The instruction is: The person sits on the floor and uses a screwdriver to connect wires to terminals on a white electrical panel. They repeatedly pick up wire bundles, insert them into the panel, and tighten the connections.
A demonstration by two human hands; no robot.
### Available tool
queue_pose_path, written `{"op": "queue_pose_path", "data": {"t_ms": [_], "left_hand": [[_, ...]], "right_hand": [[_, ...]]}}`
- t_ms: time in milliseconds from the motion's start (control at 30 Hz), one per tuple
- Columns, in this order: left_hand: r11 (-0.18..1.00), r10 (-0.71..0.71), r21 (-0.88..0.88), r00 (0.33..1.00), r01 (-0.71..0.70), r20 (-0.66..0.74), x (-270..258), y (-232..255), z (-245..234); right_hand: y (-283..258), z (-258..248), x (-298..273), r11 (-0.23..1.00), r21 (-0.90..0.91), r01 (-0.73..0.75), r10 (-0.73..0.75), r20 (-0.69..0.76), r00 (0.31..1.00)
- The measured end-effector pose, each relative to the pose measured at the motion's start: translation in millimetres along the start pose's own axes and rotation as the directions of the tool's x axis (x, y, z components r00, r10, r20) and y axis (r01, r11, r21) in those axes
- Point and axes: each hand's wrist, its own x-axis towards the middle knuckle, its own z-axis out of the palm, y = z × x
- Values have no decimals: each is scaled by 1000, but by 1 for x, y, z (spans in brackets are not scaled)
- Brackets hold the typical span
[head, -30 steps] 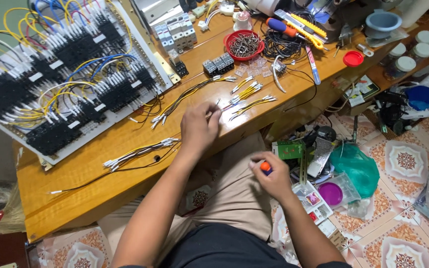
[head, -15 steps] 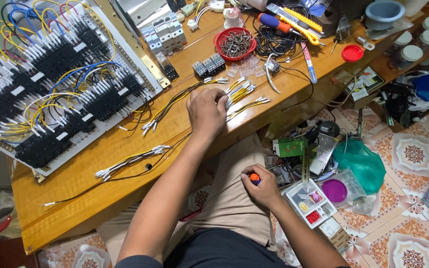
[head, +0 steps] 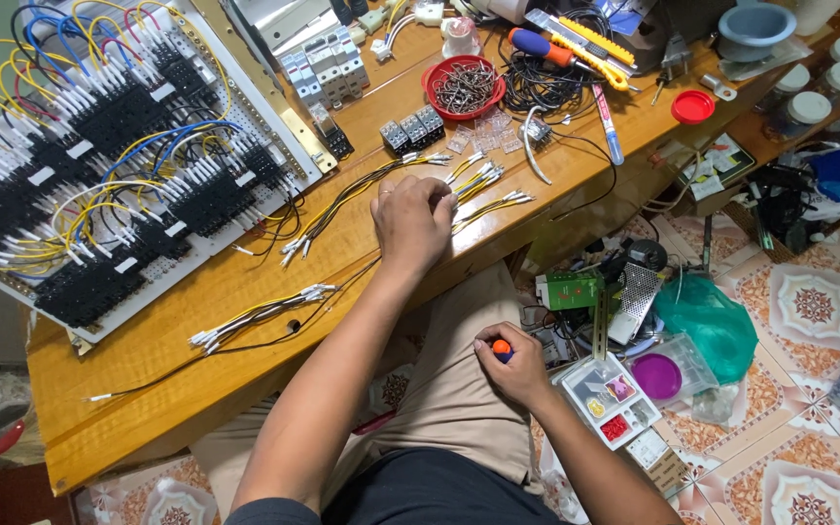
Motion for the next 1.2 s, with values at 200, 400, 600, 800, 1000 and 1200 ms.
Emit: {"op": "queue_pose_path", "data": {"t_ms": [200, 400, 600, 800, 1000, 1200], "left_hand": [[993, 78, -73, 989, -88, -125, -12, -5, -11], [996, 71, -53, 993, -76, -99, -28, -31, -64], [994, -97, 47, 995, 96, 27, -34, -88, -114], [937, -263, 244, 965, 250, 23, -41, -132, -150], [925, -208, 319, 977, 208, -33, -51, -148, -153], [920, -198, 360, 976, 152, 94, -34, -126, -153]], "right_hand": [[11, 1, 1, 999, -30, 34, -34, 7, 999], [9, 4, -7, 988, -125, -87, 89, 10, 996], [4, 8, -6, 966, -177, -189, 194, 11, 981], [0, 3, -9, 948, -251, -194, 220, 79, 972], [-25, -29, -3, 969, -247, -13, 126, 451, 884], [-111, -66, 14, 904, -300, 305, -102, 541, 835]]}}
